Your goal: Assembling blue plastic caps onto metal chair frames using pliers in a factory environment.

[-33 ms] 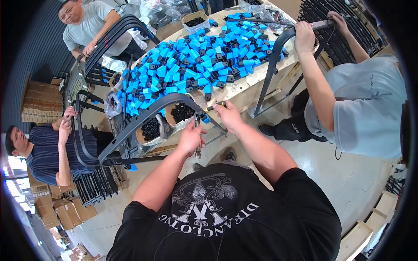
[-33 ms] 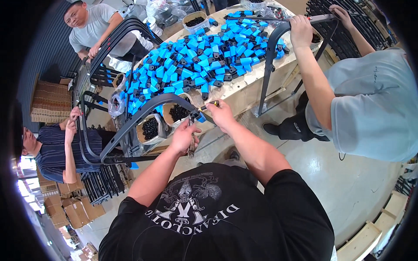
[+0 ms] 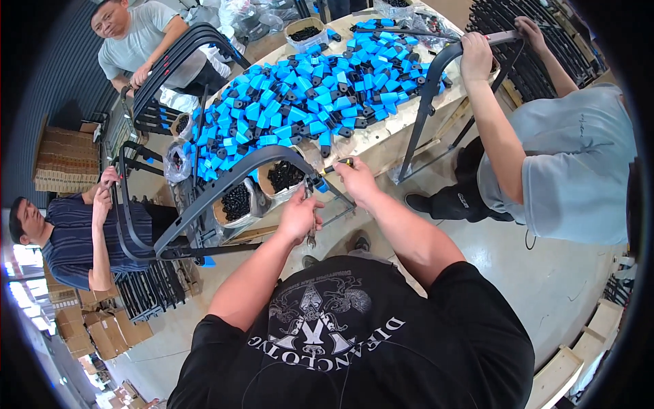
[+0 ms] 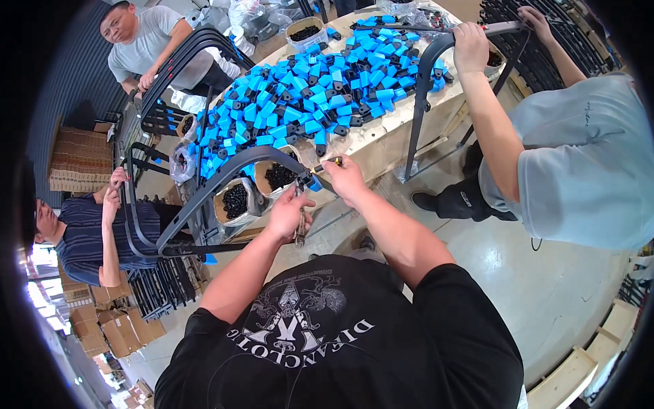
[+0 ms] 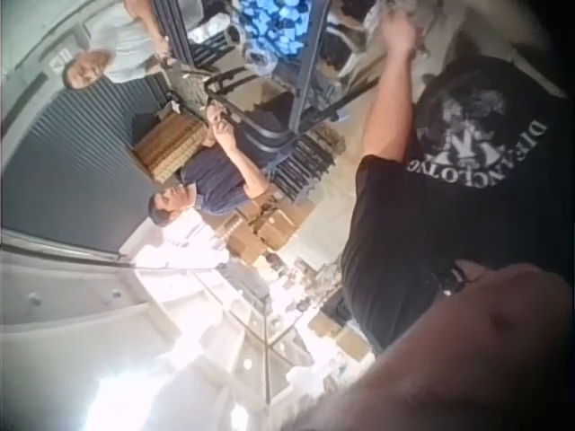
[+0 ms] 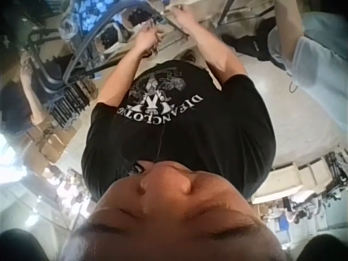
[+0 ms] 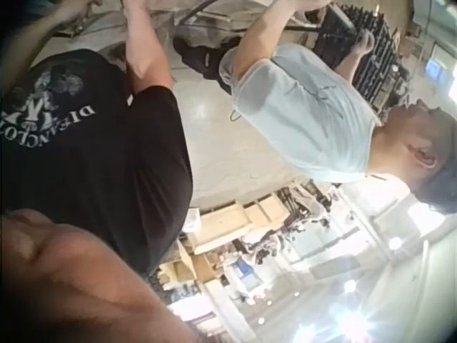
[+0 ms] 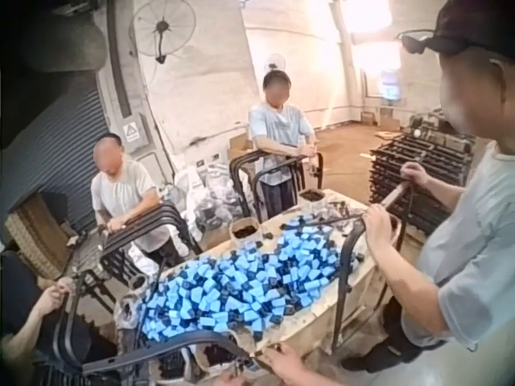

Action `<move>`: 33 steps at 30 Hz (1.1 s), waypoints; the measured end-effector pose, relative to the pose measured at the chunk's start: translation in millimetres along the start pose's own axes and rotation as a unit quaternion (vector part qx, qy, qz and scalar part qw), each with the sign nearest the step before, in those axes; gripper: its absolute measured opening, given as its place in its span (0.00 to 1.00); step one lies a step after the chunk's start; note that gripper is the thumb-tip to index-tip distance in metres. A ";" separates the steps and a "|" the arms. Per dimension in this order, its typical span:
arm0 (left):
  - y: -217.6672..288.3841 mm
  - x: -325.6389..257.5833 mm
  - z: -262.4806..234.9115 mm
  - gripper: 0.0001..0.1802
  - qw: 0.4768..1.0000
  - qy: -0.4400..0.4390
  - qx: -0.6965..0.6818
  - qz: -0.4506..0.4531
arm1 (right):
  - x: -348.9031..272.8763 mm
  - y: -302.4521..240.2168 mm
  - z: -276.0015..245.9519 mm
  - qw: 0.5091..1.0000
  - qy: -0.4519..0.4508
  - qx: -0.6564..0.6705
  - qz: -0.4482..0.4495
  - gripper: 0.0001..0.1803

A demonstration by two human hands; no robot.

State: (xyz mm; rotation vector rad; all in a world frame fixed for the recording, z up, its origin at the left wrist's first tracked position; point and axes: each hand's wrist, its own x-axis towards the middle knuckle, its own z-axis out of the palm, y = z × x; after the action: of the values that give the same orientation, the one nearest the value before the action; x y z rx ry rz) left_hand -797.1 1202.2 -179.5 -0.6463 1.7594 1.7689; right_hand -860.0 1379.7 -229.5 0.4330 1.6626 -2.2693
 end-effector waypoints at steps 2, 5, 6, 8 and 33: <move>1.4 -0.4 2.4 0.32 1.000 0.001 -0.018 0.011 | 6.4 5.6 -1.3 1.000 0.003 -0.004 0.021 0.15; 5.2 -6.2 4.4 0.32 0.999 0.001 -0.046 0.028 | 8.7 6.7 -1.1 0.999 0.020 -0.004 0.047 0.16; 7.5 -8.1 4.8 0.32 0.999 0.005 -0.047 0.028 | 8.7 5.8 -0.1 0.998 0.035 0.002 0.051 0.17; 13.9 -10.9 8.7 0.25 0.997 -0.005 -0.071 0.028 | 11.8 8.2 -2.0 0.998 0.027 -0.029 0.043 0.18; 30.9 17.8 -18.5 0.19 0.889 -0.150 -0.400 -0.166 | 42.5 2.3 -29.2 0.968 -0.056 -0.239 -0.057 0.33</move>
State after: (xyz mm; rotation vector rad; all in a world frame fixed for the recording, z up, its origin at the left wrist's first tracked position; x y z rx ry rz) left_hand -832.1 1185.1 -169.5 -0.8657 0.6118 2.1612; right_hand -895.8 1404.4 -257.2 0.0939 2.1293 -1.8284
